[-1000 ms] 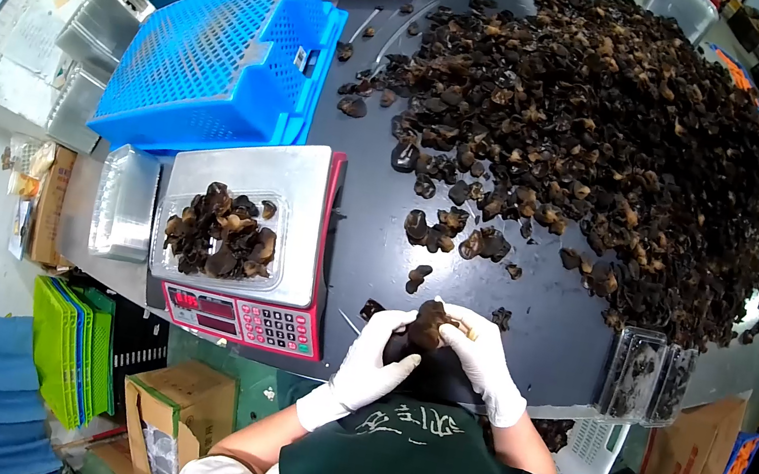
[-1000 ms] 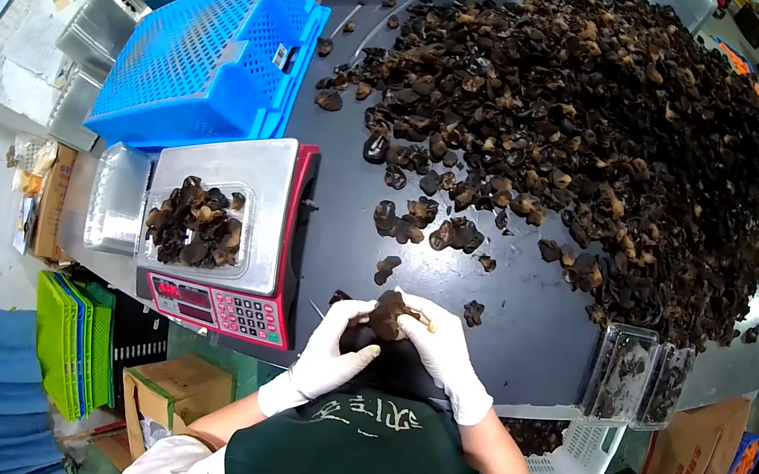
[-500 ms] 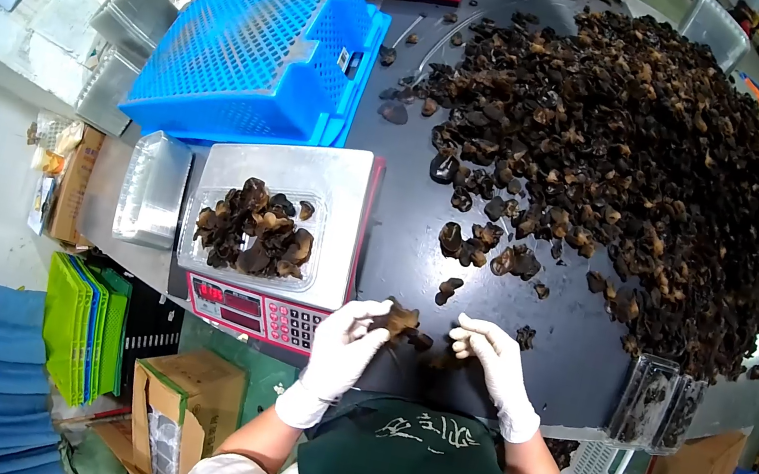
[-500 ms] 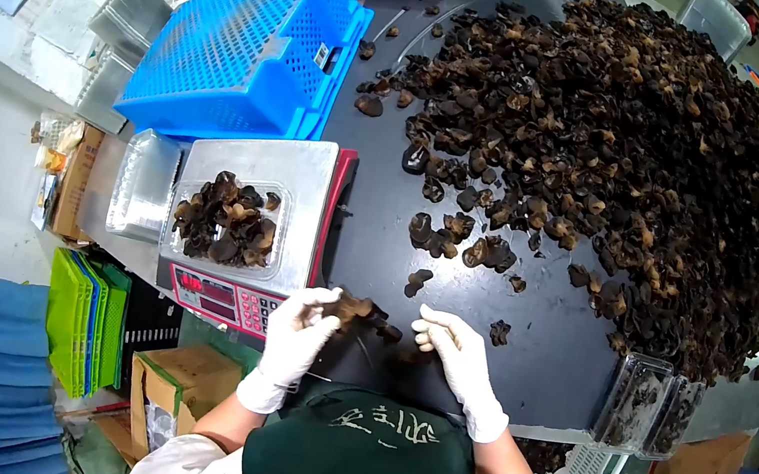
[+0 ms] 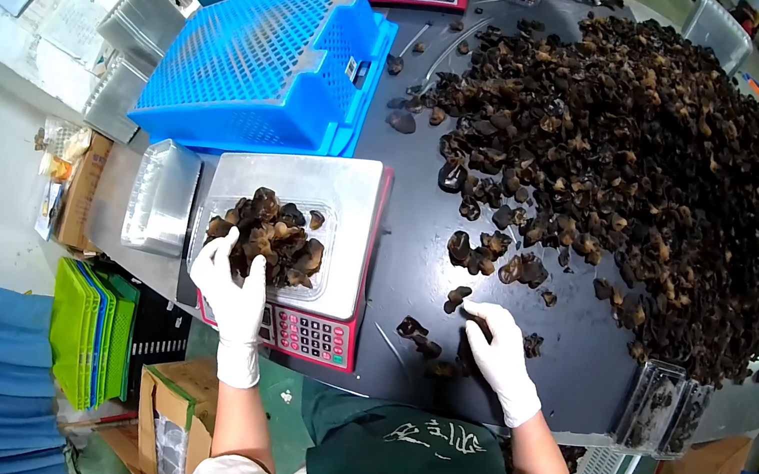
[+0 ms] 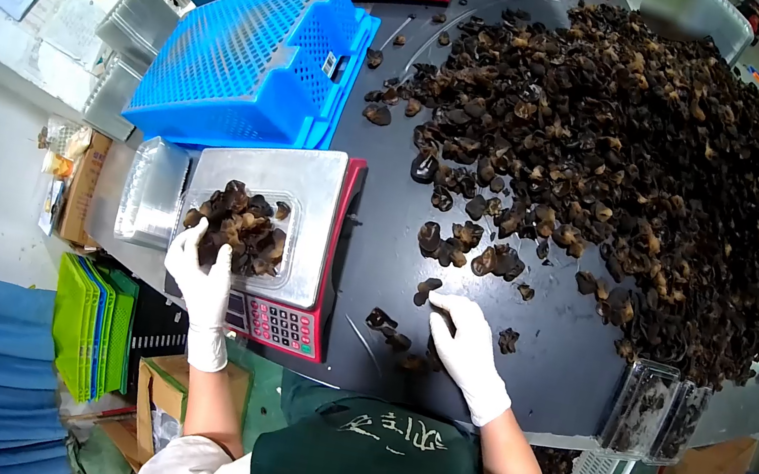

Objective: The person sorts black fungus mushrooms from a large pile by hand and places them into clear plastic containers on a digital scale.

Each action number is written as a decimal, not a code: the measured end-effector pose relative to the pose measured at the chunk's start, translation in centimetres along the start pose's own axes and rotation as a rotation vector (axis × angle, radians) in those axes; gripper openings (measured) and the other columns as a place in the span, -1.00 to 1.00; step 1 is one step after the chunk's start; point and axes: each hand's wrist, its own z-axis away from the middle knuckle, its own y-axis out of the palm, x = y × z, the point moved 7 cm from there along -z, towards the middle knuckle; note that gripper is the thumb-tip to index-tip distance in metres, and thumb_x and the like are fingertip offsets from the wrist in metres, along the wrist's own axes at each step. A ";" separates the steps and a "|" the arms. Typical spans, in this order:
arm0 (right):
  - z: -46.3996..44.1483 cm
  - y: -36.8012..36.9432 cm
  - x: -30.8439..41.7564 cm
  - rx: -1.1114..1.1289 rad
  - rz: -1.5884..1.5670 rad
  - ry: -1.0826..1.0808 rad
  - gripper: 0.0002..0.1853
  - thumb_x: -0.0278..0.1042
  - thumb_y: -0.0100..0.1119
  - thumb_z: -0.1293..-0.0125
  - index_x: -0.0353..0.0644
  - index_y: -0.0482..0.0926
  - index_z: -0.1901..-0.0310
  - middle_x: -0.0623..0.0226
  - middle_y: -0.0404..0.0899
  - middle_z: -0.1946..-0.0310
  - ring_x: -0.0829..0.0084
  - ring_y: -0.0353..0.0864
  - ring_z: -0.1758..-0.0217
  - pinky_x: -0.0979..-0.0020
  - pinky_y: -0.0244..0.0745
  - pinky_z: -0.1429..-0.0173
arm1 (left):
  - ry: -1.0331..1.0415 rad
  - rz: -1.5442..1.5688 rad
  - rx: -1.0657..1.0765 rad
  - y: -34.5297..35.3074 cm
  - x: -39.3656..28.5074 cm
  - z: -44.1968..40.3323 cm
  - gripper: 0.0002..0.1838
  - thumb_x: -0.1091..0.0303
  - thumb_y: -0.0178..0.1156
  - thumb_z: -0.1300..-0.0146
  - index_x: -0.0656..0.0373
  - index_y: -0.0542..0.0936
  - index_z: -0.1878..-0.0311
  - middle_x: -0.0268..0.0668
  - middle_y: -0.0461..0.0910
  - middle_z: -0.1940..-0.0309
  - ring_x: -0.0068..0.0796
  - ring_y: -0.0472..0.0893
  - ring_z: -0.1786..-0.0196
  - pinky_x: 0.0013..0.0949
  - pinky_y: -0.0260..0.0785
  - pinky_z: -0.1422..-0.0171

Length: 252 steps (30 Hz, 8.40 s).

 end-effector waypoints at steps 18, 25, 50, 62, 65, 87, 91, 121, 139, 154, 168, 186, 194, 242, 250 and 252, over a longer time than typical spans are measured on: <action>-7.7 4.7 4.5 0.207 -0.173 0.010 -0.75 -0.64 0.13 -0.15 -0.28 0.57 0.11 0.21 0.60 0.22 0.38 0.63 0.18 0.46 0.50 0.05 | -0.353 0.246 -0.337 -7.4 9.3 0.7 -0.59 0.64 0.07 -0.20 0.21 0.46 -0.14 -0.21 0.45 -0.07 -0.34 0.44 -0.13 -0.30 0.26 -0.25; -10.7 9.7 13.7 0.246 -0.216 -0.337 -0.67 -0.56 0.26 -0.10 -0.19 0.56 0.06 0.14 0.58 0.09 0.23 0.65 0.09 0.33 0.57 0.03 | 0.007 0.319 -0.108 -2.8 4.5 -4.5 -0.55 0.45 0.22 -0.17 0.16 0.53 -0.18 -0.10 0.43 -0.19 -0.08 0.40 -0.25 -0.15 0.19 -0.38; -4.1 4.3 0.7 0.235 -0.145 0.274 -0.84 -0.36 0.28 -0.23 -0.26 0.64 0.23 0.52 0.43 0.60 0.69 0.36 0.51 0.53 0.30 0.40 | 0.353 0.191 0.239 1.5 -3.2 -2.9 -0.18 -0.06 0.48 0.21 0.13 0.50 -0.16 -0.07 0.45 -0.14 0.00 0.40 -0.20 -0.01 0.15 -0.34; -10.2 11.7 15.4 0.119 0.125 -0.621 -0.44 -0.36 0.17 -0.18 -0.40 0.37 -0.22 -0.17 0.45 -0.12 -0.14 0.40 -0.22 0.05 0.25 -0.35 | 0.394 0.118 0.443 3.6 -2.6 -2.0 -0.04 -0.30 0.42 0.27 0.08 0.50 -0.22 -0.17 0.51 -0.15 -0.14 0.43 -0.27 0.09 0.00 -0.45; -9.1 13.3 15.4 0.272 0.249 -0.674 -0.32 -0.26 0.18 -0.19 -0.38 0.25 -0.32 -0.17 0.32 -0.25 -0.13 0.23 -0.36 -0.03 0.02 -0.47 | 0.402 0.104 0.433 3.7 -2.1 -1.8 0.03 -0.33 0.40 0.27 0.04 0.43 -0.30 -0.22 0.47 -0.22 -0.09 0.36 -0.34 0.13 -0.10 -0.49; -5.7 5.0 6.3 0.227 -0.377 0.015 -0.70 -0.58 0.10 -0.30 -0.35 0.54 -0.06 0.26 0.51 -0.03 0.45 0.53 -0.11 0.43 0.44 -0.20 | 0.401 -0.036 0.296 1.6 -2.7 -2.3 -0.51 0.17 0.45 0.12 0.01 0.62 0.04 -0.22 0.43 -0.11 0.06 0.25 -0.31 0.08 0.06 -0.40; -3.6 1.3 3.2 0.115 -0.294 0.029 -0.73 -0.56 0.12 -0.26 -0.33 0.57 -0.01 0.22 0.59 0.05 0.40 0.57 -0.08 0.41 0.43 -0.19 | 0.376 0.158 0.281 1.0 -2.1 -2.9 -0.61 0.24 0.46 0.15 0.08 0.61 0.20 -0.22 0.47 -0.07 0.04 0.31 -0.27 0.00 0.17 -0.35; 3.0 -3.2 1.0 -0.003 0.131 -0.096 -0.77 -0.41 0.19 -0.18 -0.15 0.64 0.11 0.23 0.64 0.17 0.18 0.58 0.06 0.26 0.45 -0.08 | 0.371 0.563 0.837 10.7 -14.6 14.9 -0.73 0.38 0.31 -0.05 0.12 0.52 0.16 -0.22 0.53 0.25 -0.15 0.56 0.15 -0.24 0.44 0.04; -9.3 3.6 -1.3 -0.128 0.481 -0.144 -0.68 -0.40 0.25 -0.14 -0.10 0.62 0.03 0.22 0.67 0.14 0.21 0.67 0.09 0.31 0.55 -0.03 | 0.317 0.935 0.957 5.7 -15.2 15.4 -0.69 0.25 0.20 -0.27 0.07 0.54 -0.06 -0.19 0.57 0.18 -0.12 0.60 0.09 -0.21 0.46 0.04; -9.5 5.7 14.4 0.133 -0.332 -0.034 -0.76 -0.57 0.14 -0.29 -0.34 0.59 0.01 0.23 0.69 0.23 0.46 0.67 0.22 0.50 0.52 0.10 | 0.210 0.717 0.273 -3.9 -3.9 1.0 -0.72 0.36 0.34 -0.08 0.12 0.65 0.10 -0.23 0.65 0.31 -0.18 0.65 0.22 -0.23 0.49 0.11; -12.4 5.4 12.2 -0.139 0.131 -0.258 -0.78 -0.51 0.18 -0.18 -0.18 0.61 0.12 0.21 0.56 0.06 0.24 0.51 -0.03 0.26 0.38 -0.17 | 0.270 0.510 0.264 -3.1 3.0 -4.5 -0.44 0.26 0.43 0.07 0.12 0.57 -0.08 -0.10 0.41 -0.08 -0.05 0.38 -0.17 -0.08 0.25 -0.28; -6.4 -0.5 -0.8 -0.416 0.146 0.131 -0.88 -0.53 0.27 -0.15 -0.20 0.63 0.25 0.40 0.63 0.29 0.46 0.58 0.20 0.42 0.40 -0.08 | 0.260 0.486 0.164 -2.7 4.2 -7.2 -0.68 0.49 0.33 0.02 0.14 0.65 0.11 -0.18 0.55 0.07 -0.10 0.50 -0.04 -0.16 0.37 -0.13; -9.2 5.9 13.1 -0.143 -0.282 0.058 -0.86 -0.57 0.20 -0.25 -0.30 0.61 0.15 0.34 0.65 0.19 0.55 0.59 0.16 0.51 0.49 0.04 | 0.515 0.431 0.524 2.1 -1.2 -3.9 -0.51 0.17 0.38 0.05 0.06 0.63 -0.01 -0.21 0.50 -0.08 0.02 0.32 -0.26 0.07 0.09 -0.37; -6.1 -0.1 0.8 -0.420 0.749 0.112 -0.54 -0.46 0.19 -0.10 -0.04 0.53 -0.10 0.23 0.54 -0.04 0.22 0.55 0.03 0.20 0.46 -0.04 | 0.567 0.289 0.591 3.5 -1.8 -4.7 -0.10 -0.05 0.51 0.24 0.21 0.47 -0.21 -0.06 0.45 -0.12 -0.01 0.49 -0.04 -0.10 0.34 -0.16; -3.4 -5.1 -5.0 -0.495 0.669 0.342 -0.46 -0.48 0.17 -0.16 -0.07 0.44 -0.23 0.09 0.61 0.11 0.07 0.61 0.06 0.20 0.52 -0.02 | 0.537 0.229 0.585 4.7 -1.0 -3.8 -0.05 -0.07 0.47 0.20 0.26 0.41 -0.26 -0.01 0.41 -0.16 0.07 0.39 -0.18 -0.03 0.19 -0.31; -3.0 -6.4 -5.7 -0.616 0.454 0.398 -0.65 -0.42 0.14 -0.24 -0.13 0.58 -0.08 0.10 0.68 0.19 0.10 0.67 0.08 0.27 0.53 0.02 | 0.573 0.185 0.527 4.0 -1.4 -3.9 -0.06 -0.07 0.47 0.19 0.28 0.41 -0.25 -0.03 0.42 -0.14 0.05 0.39 -0.18 -0.01 0.18 -0.31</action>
